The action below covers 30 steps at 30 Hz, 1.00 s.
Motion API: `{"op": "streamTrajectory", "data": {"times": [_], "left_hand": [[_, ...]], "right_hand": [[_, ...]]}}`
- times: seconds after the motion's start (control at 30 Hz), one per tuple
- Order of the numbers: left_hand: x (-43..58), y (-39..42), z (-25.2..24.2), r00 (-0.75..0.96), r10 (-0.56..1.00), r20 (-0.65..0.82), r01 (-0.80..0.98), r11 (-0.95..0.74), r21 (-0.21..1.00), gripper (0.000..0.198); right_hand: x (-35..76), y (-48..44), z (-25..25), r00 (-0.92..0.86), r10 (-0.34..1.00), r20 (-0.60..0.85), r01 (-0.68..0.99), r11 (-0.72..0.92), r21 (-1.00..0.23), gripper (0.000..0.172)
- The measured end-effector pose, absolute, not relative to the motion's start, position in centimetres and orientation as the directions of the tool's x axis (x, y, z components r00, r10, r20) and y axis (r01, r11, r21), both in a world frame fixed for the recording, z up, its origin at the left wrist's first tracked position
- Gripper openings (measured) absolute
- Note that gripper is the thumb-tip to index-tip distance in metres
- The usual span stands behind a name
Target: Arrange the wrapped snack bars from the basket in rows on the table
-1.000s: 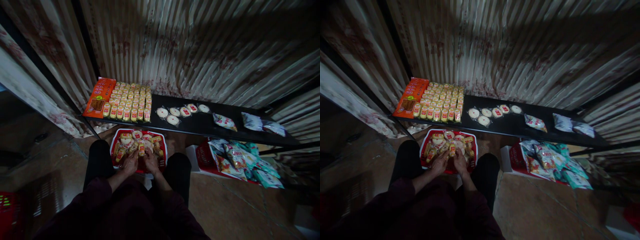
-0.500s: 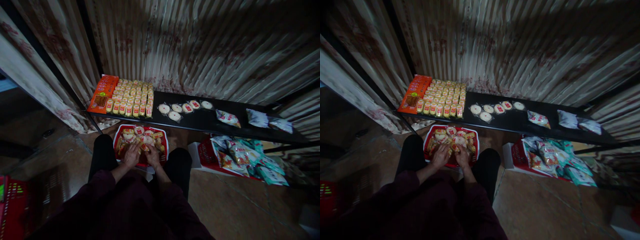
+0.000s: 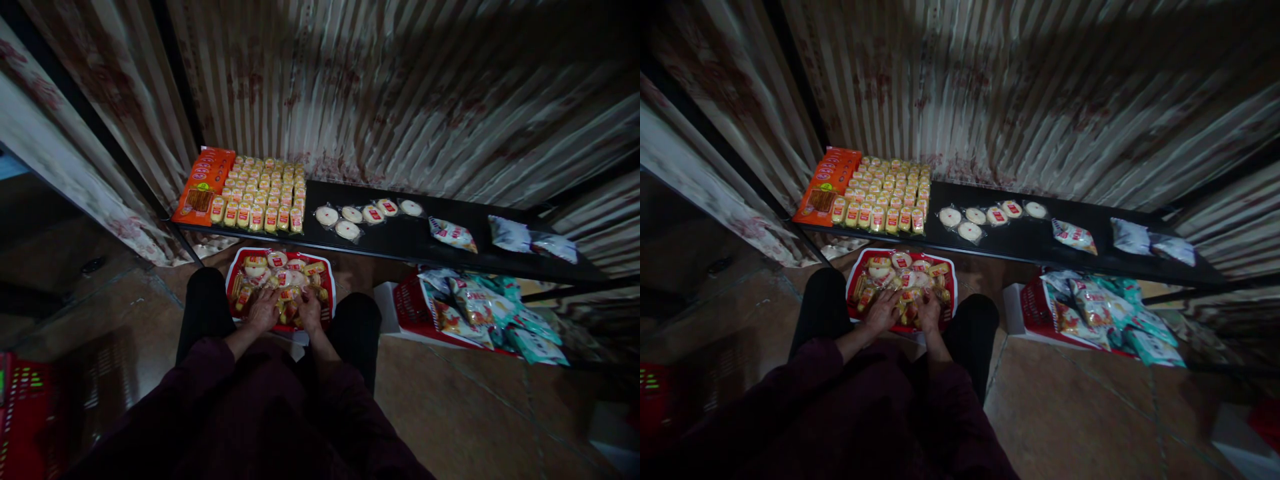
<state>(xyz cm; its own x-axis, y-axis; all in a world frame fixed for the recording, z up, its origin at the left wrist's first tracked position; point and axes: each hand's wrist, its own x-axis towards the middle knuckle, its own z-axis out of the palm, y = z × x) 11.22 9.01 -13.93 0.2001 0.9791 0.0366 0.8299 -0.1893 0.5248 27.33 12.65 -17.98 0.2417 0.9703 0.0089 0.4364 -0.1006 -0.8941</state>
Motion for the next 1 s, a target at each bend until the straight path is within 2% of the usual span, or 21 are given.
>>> {"op": "streamTrajectory", "data": {"times": [0.13, 0.27, 0.37, 0.47, 0.63, 0.8, 1.0], "left_hand": [[11.4, 9.3, -13.5, 0.113, 0.993, 0.037, 0.816, -0.113, 0.566, 0.055], [12.0, 10.1, -13.0, 0.068, 0.998, 0.014, 0.736, -0.059, 0.674, 0.052], [12.8, 10.3, -12.7, -0.015, 0.996, -0.089, 0.614, 0.079, 0.785, 0.043], [13.8, 10.0, -12.5, -0.111, 0.979, -0.170, 0.490, 0.203, 0.848, 0.035], [14.7, 9.6, -12.5, -0.175, 0.977, -0.120, 0.419, 0.184, 0.889, 0.038], [14.6, 10.2, -12.1, -0.187, 0.965, -0.186, 0.327, 0.240, 0.914, 0.043], [14.8, 10.8, -10.5, -0.251, 0.934, -0.255, 0.133, 0.294, 0.946, 0.040]], "right_hand": [[27.4, 12.9, -17.6, 0.266, 0.960, -0.085, 0.316, -0.170, -0.933, 0.043], [27.4, 13.0, -16.4, 0.259, 0.964, -0.050, 0.244, -0.115, -0.963, 0.045], [27.0, 13.0, -15.7, 0.296, 0.955, -0.017, 0.183, -0.074, -0.980, 0.042], [26.3, 12.8, -15.4, 0.341, 0.939, -0.039, 0.193, -0.110, -0.975, 0.039], [25.4, 13.3, -14.3, 0.369, 0.928, -0.059, 0.204, -0.143, -0.969, 0.035], [24.8, 14.5, -12.8, 0.314, 0.949, -0.008, 0.164, -0.063, -0.984, 0.038], [24.5, 13.8, -11.8, 0.220, 0.975, 0.028, 0.167, -0.009, -0.986, 0.039]]}}
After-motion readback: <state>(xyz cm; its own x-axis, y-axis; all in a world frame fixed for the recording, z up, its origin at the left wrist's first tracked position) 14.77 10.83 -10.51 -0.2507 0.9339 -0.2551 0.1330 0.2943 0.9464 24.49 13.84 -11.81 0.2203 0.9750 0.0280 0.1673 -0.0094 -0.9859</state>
